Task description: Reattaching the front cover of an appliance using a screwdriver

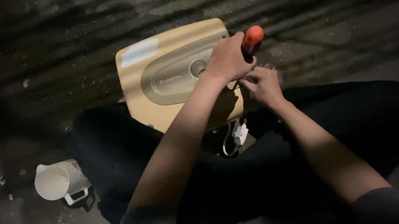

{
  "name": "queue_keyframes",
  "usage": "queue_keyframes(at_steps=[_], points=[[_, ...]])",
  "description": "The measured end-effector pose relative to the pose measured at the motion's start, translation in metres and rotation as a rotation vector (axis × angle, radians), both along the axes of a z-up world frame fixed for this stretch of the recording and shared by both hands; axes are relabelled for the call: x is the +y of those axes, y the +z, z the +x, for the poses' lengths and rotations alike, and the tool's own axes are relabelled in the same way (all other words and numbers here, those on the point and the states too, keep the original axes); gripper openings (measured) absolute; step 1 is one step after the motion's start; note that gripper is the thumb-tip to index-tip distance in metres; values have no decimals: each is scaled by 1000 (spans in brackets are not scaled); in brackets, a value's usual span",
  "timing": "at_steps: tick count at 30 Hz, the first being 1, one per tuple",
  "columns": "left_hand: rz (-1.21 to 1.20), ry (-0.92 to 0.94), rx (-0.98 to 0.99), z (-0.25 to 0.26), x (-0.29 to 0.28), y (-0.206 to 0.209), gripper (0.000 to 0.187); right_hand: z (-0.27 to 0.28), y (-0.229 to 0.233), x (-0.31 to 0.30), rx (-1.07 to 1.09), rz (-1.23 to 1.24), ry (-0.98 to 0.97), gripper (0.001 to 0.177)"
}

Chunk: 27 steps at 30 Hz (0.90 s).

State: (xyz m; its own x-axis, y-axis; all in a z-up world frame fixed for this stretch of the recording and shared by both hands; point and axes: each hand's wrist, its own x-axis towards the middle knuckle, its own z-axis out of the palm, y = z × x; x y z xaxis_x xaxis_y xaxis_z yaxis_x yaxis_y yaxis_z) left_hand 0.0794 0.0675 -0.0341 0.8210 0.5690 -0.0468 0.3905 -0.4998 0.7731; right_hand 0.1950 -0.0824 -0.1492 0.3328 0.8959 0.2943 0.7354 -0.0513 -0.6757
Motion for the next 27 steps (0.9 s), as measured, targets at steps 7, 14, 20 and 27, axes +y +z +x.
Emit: queue_keyframes(at_steps=[7,14,20,27], points=[[-90,-100,-12,-7,6,12,20,31,23,-1,186,36,-20,33],[-91,-292,60,-8,8,39,15,-18,178,-8,311,130,247,68],[59,-350,-127,-27,-6,63,42,-19,175,-1,348,77,0,54],[141,-154,-159,-43,-17,64,24,-27,206,1,334,75,61,54]])
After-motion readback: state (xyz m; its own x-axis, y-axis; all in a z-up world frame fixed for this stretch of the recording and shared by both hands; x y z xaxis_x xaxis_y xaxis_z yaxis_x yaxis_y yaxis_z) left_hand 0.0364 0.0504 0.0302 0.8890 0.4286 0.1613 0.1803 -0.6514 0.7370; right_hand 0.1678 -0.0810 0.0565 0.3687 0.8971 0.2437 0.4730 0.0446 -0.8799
